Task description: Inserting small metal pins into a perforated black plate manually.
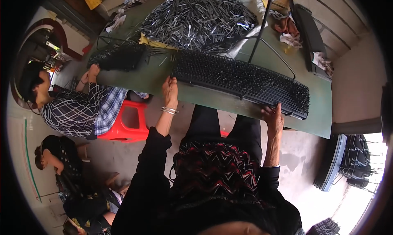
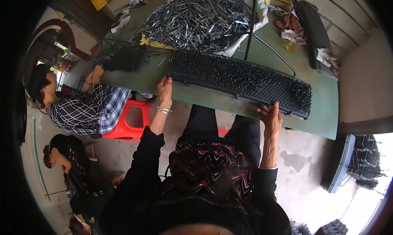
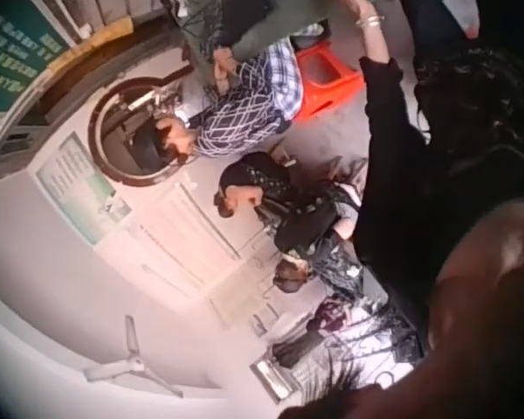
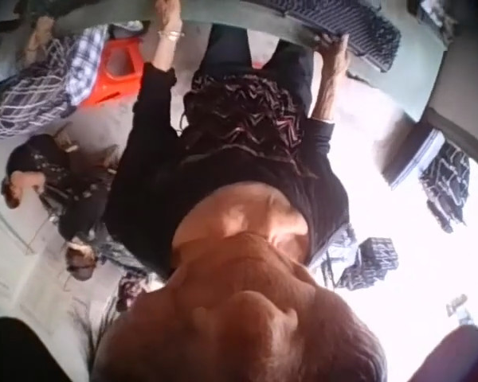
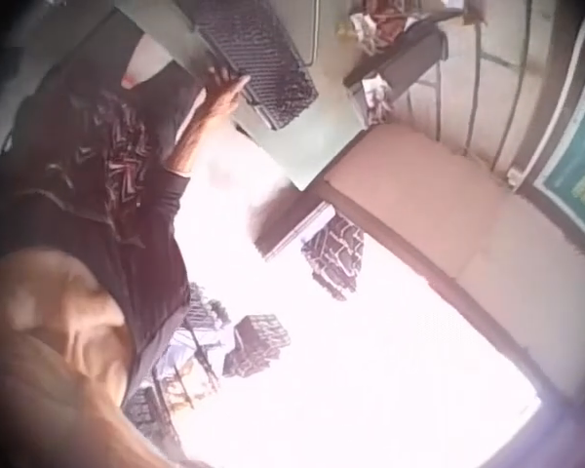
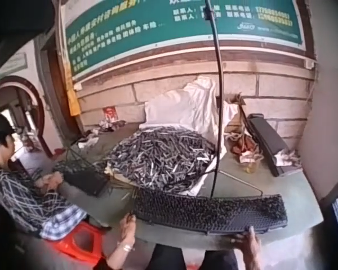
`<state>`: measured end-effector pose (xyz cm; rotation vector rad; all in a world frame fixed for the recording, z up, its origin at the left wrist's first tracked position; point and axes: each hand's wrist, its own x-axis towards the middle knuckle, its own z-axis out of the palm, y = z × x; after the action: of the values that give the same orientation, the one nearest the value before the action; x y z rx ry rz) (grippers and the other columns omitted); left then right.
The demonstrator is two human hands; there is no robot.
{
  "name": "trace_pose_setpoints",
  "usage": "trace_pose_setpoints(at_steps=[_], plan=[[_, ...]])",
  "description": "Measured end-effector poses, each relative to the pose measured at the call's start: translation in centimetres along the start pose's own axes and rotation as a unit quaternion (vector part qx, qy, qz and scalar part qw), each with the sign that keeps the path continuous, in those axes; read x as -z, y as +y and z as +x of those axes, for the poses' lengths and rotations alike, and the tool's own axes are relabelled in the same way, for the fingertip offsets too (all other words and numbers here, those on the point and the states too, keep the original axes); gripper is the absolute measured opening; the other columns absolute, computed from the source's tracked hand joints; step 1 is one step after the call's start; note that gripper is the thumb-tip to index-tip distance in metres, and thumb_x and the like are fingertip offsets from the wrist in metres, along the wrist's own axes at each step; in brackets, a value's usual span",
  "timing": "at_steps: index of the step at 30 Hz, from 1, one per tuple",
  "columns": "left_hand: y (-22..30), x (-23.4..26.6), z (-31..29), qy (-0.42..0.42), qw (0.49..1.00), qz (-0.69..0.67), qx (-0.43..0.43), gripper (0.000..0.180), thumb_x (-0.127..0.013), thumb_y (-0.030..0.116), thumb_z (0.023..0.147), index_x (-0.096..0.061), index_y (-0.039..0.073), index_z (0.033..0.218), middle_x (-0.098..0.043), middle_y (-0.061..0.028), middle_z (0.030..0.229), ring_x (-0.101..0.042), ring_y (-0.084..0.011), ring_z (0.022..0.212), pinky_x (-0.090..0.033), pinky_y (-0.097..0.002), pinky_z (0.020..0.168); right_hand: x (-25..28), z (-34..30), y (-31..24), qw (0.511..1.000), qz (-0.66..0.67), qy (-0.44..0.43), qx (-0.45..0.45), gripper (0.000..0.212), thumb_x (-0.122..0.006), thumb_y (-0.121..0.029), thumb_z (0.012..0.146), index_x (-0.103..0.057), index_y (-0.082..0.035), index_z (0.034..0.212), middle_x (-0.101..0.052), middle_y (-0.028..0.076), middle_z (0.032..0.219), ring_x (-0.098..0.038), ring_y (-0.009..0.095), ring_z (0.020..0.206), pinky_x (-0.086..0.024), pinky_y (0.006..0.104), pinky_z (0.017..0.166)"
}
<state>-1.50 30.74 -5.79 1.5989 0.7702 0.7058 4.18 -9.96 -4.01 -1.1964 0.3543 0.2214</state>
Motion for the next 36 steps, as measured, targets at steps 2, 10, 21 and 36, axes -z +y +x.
trace_pose_setpoints(at_steps=[2,10,21,36], plan=[[0.3,0.5,-0.6,0.056,0.998,0.041,-0.011,0.031,-0.056,0.019,0.089,-0.059,-0.003,0.111,-0.06,-0.0042,0.086,-0.052,-0.0141,0.08,-0.041,-0.0271,0.075,0.2,1.3,0.9,1.0,0.015,0.011,-0.008,0.068,-0.054,-0.054,0.09,-0.048,0.011,0.111,-0.065,0.02,0.1,-0.068,0.025,0.082,-0.053,0.0296,0.062],[2.6,1.5,-4.8,-0.053,0.995,0.008,0.085,0.042,-0.059,0.025,0.089,-0.057,-0.001,0.122,-0.061,-0.0002,0.097,-0.054,-0.0097,0.097,-0.041,-0.0241,0.084,7.5,8.5,5.2,0.994,0.087,0.056,0.044,0.073,-0.062,0.004,0.085,-0.028,-0.022,0.144,-0.057,0.011,0.094,-0.063,0.021,0.086,-0.055,0.0332,0.069],[8.2,1.4,8.8,-0.096,0.954,0.196,-0.204,0.019,-0.064,0.022,0.084,-0.067,0.004,0.092,-0.065,-0.0089,0.079,-0.062,-0.0219,0.071,-0.047,-0.0327,0.064,1.7,5.4,1.5,0.963,0.14,0.219,0.078,0.045,-0.064,-0.048,0.085,-0.054,-0.005,0.079,-0.055,0.007,0.064,-0.049,0.015,0.05,-0.038,0.0265,0.045],[12.8,-10.7,30.6,0.003,0.876,0.459,-0.149,0.057,-0.068,0.036,0.074,-0.057,-0.009,0.106,-0.054,-0.0281,0.117,-0.049,-0.0411,0.111,-0.041,-0.0445,0.096,3.2,5.3,4.0,0.952,0.086,0.288,0.052,0.048,-0.064,-0.056,0.082,-0.051,-0.011,0.071,-0.055,0.004,0.055,-0.047,0.014,0.04,-0.034,0.0255,0.034]])
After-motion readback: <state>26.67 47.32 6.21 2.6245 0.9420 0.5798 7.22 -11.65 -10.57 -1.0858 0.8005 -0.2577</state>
